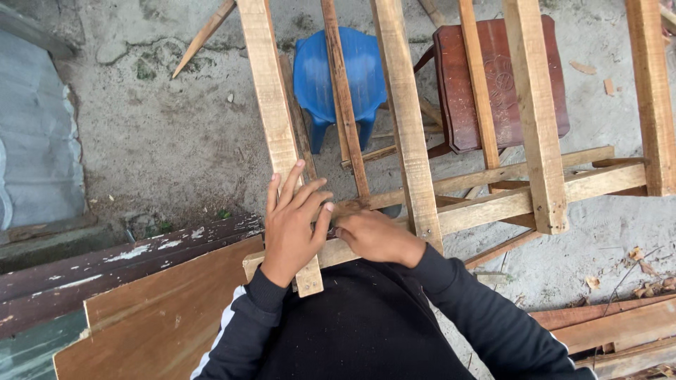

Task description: The person fits wooden slats into the structure of a larger wooden frame and applies a substance from a small tube to the joints.

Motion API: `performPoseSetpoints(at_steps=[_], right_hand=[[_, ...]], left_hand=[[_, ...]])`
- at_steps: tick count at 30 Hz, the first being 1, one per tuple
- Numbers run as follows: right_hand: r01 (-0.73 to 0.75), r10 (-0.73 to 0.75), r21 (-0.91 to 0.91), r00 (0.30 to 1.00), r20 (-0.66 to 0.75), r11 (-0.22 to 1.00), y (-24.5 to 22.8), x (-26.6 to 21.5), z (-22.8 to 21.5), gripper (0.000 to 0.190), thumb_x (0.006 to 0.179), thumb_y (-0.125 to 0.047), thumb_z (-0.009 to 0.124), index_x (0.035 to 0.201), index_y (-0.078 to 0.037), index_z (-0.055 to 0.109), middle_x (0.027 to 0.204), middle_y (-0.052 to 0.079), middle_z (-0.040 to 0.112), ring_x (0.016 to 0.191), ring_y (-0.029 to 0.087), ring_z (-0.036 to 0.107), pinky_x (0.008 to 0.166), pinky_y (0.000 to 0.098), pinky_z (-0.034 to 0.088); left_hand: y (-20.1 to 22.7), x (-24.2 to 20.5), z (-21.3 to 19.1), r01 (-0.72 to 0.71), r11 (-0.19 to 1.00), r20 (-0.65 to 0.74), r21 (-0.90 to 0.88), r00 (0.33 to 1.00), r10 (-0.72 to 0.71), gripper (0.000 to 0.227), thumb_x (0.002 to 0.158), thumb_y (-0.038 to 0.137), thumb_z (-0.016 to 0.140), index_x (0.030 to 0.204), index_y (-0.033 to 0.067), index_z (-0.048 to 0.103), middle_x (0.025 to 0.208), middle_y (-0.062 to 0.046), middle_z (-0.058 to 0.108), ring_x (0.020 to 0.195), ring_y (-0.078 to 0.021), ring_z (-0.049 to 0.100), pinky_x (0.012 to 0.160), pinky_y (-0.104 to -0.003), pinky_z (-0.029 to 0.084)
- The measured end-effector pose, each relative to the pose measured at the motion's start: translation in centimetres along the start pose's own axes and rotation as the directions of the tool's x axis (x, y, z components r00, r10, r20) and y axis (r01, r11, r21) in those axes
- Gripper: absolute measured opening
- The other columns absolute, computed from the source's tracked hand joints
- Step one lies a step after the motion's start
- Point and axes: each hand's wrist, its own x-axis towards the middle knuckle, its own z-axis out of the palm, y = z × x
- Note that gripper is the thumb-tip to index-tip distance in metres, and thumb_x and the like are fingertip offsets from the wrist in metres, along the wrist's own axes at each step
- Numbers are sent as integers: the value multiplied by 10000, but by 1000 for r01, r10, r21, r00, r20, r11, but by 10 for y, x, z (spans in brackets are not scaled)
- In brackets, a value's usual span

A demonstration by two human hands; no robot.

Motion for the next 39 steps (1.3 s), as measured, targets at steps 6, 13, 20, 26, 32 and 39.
performPoseSetpoints(at_steps=[6,13,20,26,32,39], right_hand=[[-275,284,-308,959,-18,911,-12,1,-9,348,940,-130,532,1261,-52,640,849,242,738,811,395,728,756,509,569],[-26,23,-51,998,-54,998,-10,6,-5,201,952,-135,586,1041,-10,716,811,230,737,719,380,725,647,494,564],[-45,51,-199,998,24,979,-8,-3,-6,210,1005,-146,541,964,-17,701,741,182,714,657,333,712,621,466,560],[-295,308,-192,951,40,936,-20,-5,-9,245,1032,-216,489,1101,-58,663,626,159,681,527,255,679,574,417,559],[-89,88,-113,996,-14,990,-14,-11,-2,251,1034,-219,519,946,-36,666,674,129,672,532,251,664,514,402,538],[-312,326,-287,945,1,906,-15,-10,3,225,1032,-228,515,1069,-50,647,667,180,686,578,288,705,535,421,554]], left_hand=[[0,-18,-6,-36,999,68,-8,997,37,253,978,254,616,1105,85,756,1444,-119,598,1528,-375,306,1251,-585,131],[-4,-27,2,19,999,35,-48,999,-18,207,1005,158,584,1101,83,751,1450,-82,622,1543,-345,340,1276,-602,157],[-7,-26,8,29,996,0,-80,1000,-29,193,1004,123,581,1081,92,756,1420,-67,652,1541,-330,355,1282,-608,153],[-7,-25,8,22,995,-21,-95,999,-24,193,1000,123,581,1075,99,757,1405,-59,660,1535,-323,364,1286,-601,154],[-7,-27,8,36,995,-6,-89,999,-36,196,999,121,575,1069,95,756,1401,-66,664,1533,-326,362,1280,-599,159],[-5,-26,8,30,994,-36,-102,999,-34,212,1018,138,558,1051,90,762,1373,-59,680,1529,-324,373,1281,-594,163]])
